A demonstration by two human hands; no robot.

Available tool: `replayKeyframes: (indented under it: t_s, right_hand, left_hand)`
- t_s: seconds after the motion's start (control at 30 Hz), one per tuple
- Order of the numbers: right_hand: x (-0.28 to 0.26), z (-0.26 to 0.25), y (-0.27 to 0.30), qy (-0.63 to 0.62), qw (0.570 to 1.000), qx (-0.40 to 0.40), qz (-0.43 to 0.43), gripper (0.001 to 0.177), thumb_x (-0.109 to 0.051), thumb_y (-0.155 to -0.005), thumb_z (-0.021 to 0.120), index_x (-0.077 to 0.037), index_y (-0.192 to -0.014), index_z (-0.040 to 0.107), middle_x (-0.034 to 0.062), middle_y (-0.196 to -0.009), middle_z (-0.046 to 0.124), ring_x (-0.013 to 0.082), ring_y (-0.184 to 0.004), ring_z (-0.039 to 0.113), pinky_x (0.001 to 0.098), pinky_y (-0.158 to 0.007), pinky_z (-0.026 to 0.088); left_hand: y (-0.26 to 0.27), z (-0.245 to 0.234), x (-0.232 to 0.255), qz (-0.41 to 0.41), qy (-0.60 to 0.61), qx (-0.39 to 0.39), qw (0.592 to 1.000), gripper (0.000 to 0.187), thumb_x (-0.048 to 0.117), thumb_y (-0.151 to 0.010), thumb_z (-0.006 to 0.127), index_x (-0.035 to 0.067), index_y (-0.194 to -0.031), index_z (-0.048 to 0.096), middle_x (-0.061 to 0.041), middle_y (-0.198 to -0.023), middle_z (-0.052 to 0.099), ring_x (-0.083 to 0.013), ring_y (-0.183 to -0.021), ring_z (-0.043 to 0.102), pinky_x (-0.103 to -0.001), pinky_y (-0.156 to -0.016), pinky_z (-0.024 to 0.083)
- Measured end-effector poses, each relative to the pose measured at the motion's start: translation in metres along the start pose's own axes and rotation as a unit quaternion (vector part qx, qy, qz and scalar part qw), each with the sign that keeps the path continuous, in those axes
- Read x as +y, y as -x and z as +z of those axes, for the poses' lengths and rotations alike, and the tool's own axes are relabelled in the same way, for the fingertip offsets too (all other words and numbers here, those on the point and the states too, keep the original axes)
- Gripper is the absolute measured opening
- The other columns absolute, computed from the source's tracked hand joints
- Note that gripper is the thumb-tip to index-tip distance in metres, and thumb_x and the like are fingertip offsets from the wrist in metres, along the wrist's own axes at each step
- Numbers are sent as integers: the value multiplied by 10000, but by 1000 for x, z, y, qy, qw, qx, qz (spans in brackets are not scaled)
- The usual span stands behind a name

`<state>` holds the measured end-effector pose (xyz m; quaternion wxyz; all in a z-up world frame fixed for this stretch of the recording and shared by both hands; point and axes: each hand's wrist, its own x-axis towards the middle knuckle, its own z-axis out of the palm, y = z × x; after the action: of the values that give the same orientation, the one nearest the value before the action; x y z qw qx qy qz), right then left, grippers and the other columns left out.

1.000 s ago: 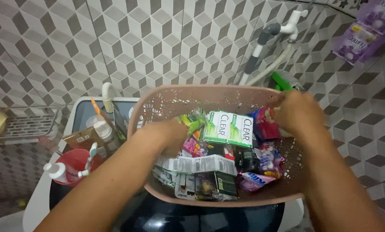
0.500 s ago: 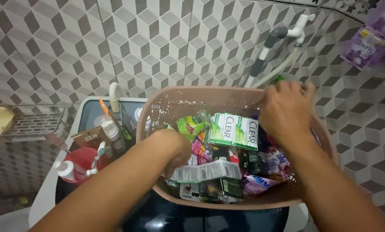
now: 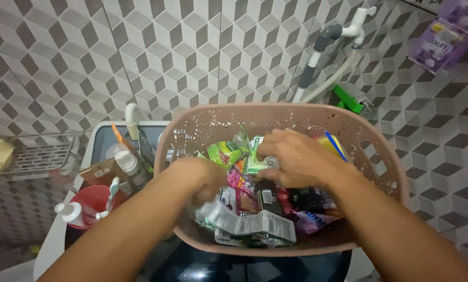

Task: The person cleans a wall-mounted soap dish with a cloth, then sorts through a basket of toiletries on a washing machine. They place a bar of soap and a tube of face wash into the soap dish and wipe the items with a cloth.

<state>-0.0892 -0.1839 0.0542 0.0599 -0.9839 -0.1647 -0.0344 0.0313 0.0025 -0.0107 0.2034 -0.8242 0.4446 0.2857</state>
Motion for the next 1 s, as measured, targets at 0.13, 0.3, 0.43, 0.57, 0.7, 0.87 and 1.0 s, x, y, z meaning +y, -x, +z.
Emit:
replayKeyframes:
  t_s: [0.13,0.3,0.43,0.57,0.7,0.87,1.0]
  right_hand:
    - [-3,3,-1,-1,999,-29,-34,441,-294,-704,836,-136,-1101,727,93,-1114,654,317,-1093,568,455,-931,426]
    - [-2,11,-3,4,997,-37,-75,451,-191,-676,816,-134,-1117,738,94,-1101,672,304,-1097,598,457,-949,442]
    - [-10,21,0,-117,982,-129,-68,328,-101,-771,687,-147,-1085,772,89,-1119,731,285,-1084,673,421,-939,532]
    - [-28,33,-4,-112,929,-332,-120,300,-272,-915,623,-181,-1168,757,94,-1192,722,316,-1077,661,440,-931,496]
    - [-30,34,-10,31,915,-396,-69,300,-314,-896,626,-140,-1102,759,134,-1124,733,350,-1043,662,468,-904,494]
    - [-7,22,-9,156,913,-369,77,210,-208,-829,720,-66,-959,803,193,-982,742,353,-941,731,448,-867,574]
    - [10,16,2,101,941,-296,130,202,-68,-789,678,-121,-938,803,169,-952,759,326,-955,731,467,-860,551]
  left_hand:
    - [5,-7,-9,-61,35,326,943,235,94,-849,693,30,-1074,714,-228,-1092,707,-407,-1008,723,-493,-839,597]
    - [15,-14,-9,-42,-35,653,755,332,39,-754,692,2,-1082,720,-163,-1092,664,-351,-1083,592,-472,-941,464]
    - [28,-19,1,33,-61,630,773,428,66,-625,718,20,-1051,720,-163,-1103,631,-349,-1070,544,-466,-934,448]
    - [34,-25,18,155,-68,508,845,404,78,-632,750,69,-1036,745,-153,-1113,631,-339,-1134,539,-486,-975,429]
    - [39,-18,27,153,-63,295,941,305,114,-632,738,92,-934,779,-111,-1175,648,-320,-1225,522,-429,-1034,433]
    - [37,-12,26,103,-73,174,977,279,185,-690,721,106,-951,780,-212,-1097,703,-377,-1037,666,-465,-994,478]
    - [30,-10,28,94,-77,144,982,336,174,-693,723,91,-1017,753,-204,-993,727,-368,-1021,693,-498,-986,481]
